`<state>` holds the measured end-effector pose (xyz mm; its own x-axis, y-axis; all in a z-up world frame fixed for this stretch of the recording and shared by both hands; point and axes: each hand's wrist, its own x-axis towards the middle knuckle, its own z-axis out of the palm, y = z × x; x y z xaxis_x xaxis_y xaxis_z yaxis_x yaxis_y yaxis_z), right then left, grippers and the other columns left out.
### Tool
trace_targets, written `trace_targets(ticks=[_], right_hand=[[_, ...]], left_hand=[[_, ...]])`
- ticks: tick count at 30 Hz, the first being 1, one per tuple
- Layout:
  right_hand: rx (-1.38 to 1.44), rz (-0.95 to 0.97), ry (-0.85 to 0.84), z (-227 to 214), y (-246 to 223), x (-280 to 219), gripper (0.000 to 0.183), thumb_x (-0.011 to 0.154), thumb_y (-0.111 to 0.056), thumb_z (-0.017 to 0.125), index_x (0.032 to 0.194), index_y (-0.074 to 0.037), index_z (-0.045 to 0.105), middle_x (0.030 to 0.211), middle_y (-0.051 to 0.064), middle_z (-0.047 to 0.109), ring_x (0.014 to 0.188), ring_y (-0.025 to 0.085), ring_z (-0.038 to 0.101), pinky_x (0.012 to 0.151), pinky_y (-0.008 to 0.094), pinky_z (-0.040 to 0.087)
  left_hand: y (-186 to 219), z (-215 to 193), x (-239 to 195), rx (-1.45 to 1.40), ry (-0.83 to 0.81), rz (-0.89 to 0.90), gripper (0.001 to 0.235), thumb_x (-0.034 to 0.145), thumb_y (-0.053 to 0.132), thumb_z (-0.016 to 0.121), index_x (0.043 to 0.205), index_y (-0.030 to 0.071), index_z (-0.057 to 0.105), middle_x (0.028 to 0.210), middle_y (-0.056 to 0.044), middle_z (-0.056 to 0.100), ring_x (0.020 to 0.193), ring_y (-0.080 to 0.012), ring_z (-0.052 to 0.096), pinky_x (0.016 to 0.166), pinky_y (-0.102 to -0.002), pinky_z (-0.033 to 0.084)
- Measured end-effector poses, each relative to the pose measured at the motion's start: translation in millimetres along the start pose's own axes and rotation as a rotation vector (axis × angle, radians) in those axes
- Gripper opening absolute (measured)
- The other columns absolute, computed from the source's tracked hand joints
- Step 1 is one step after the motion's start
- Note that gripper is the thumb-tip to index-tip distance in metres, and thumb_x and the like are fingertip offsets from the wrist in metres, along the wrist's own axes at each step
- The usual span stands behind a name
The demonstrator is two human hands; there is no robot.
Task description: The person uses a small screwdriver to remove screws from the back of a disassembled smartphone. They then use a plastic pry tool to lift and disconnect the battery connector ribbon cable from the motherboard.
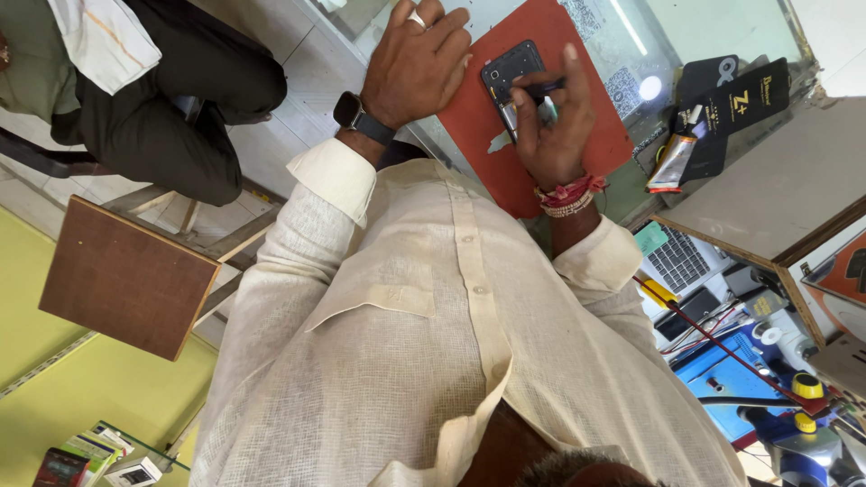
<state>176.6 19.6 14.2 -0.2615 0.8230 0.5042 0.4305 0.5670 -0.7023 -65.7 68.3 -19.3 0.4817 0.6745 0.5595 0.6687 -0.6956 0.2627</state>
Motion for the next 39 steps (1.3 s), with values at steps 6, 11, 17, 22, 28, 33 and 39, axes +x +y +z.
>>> trace_targets(ticks=[6, 11, 17, 22, 28, 33, 39], right_hand=[[0.104, 0.016, 0.096, -15, 8, 26, 0.067, 0.116, 0.011, 0.061, 0.164, -0.011, 0.019, 0.117, 0.016, 0.072, 0.102, 0.019, 0.075, 0.088, 0.031, 0.064], [0.025, -0.050, 0.101, -2, 50, 66, 0.047, 0.111, 0.012, 0.065, 0.142, -0.007, 0.036, 0.109, 0.015, 0.072, 0.094, 0.020, 0.073, 0.081, 0.031, 0.057], [0.134, 0.019, 0.188, 18, 83, 64, 0.052, 0.113, 0.005, 0.067, 0.148, -0.004, 0.030, 0.107, 0.011, 0.073, 0.094, 0.018, 0.073, 0.082, 0.028, 0.059], [0.081, 0.041, 0.216, 9, 89, 57, 0.052, 0.113, 0.002, 0.069, 0.148, -0.007, 0.032, 0.110, 0.011, 0.078, 0.096, 0.019, 0.078, 0.082, 0.027, 0.061], [0.098, 0.052, 0.217, 12, 91, 55, 0.052, 0.113, 0.002, 0.069, 0.148, -0.009, 0.032, 0.112, 0.012, 0.078, 0.093, 0.020, 0.078, 0.082, 0.029, 0.061], [0.111, 0.047, 0.216, 12, 92, 57, 0.055, 0.114, 0.002, 0.067, 0.151, -0.007, 0.028, 0.112, 0.011, 0.078, 0.099, 0.020, 0.079, 0.086, 0.031, 0.062], [0.093, 0.005, 0.203, 11, 83, 64, 0.047, 0.112, 0.003, 0.068, 0.144, -0.008, 0.034, 0.107, 0.013, 0.077, 0.095, 0.022, 0.078, 0.084, 0.033, 0.061]], left_hand=[[1, 0, -1, -0.043, -0.038, 0.001, 0.023, 0.096, 0.018, 0.074, 0.113, 0.005, 0.064, 0.143, -0.009, 0.061, 0.117, -0.0257, 0.057, 0.107, -0.045, 0.041], [3, -3, 3, -0.051, -0.094, -0.012, 0.040, 0.094, 0.028, 0.074, 0.125, 0.006, 0.063, 0.154, -0.009, 0.056, 0.123, -0.0283, 0.055, 0.111, -0.047, 0.037], [-3, 3, 20, 0.026, -0.060, 0.031, 0.042, 0.100, 0.037, 0.073, 0.128, 0.007, 0.062, 0.153, -0.008, 0.056, 0.127, -0.0300, 0.057, 0.112, -0.050, 0.037], [-13, 9, 31, -0.017, -0.087, 0.025, 0.038, 0.101, 0.037, 0.071, 0.121, 0.007, 0.061, 0.146, -0.009, 0.062, 0.110, -0.0284, 0.063, 0.101, -0.048, 0.040], [-16, 0, 28, 0.051, -0.098, -0.102, 0.033, 0.100, 0.034, 0.071, 0.118, 0.009, 0.060, 0.115, -0.007, 0.067, 0.093, -0.0280, 0.063, 0.091, -0.046, 0.041], [-13, -2, 27, 0.048, -0.093, -0.103, 0.031, 0.100, 0.032, 0.071, 0.116, 0.009, 0.059, 0.115, -0.006, 0.067, 0.094, -0.0278, 0.063, 0.094, -0.046, 0.040], [-10, 1, 32, 0.041, -0.105, -0.085, 0.031, 0.100, 0.033, 0.070, 0.119, 0.010, 0.060, 0.117, -0.006, 0.067, 0.094, -0.0278, 0.064, 0.093, -0.046, 0.041]])
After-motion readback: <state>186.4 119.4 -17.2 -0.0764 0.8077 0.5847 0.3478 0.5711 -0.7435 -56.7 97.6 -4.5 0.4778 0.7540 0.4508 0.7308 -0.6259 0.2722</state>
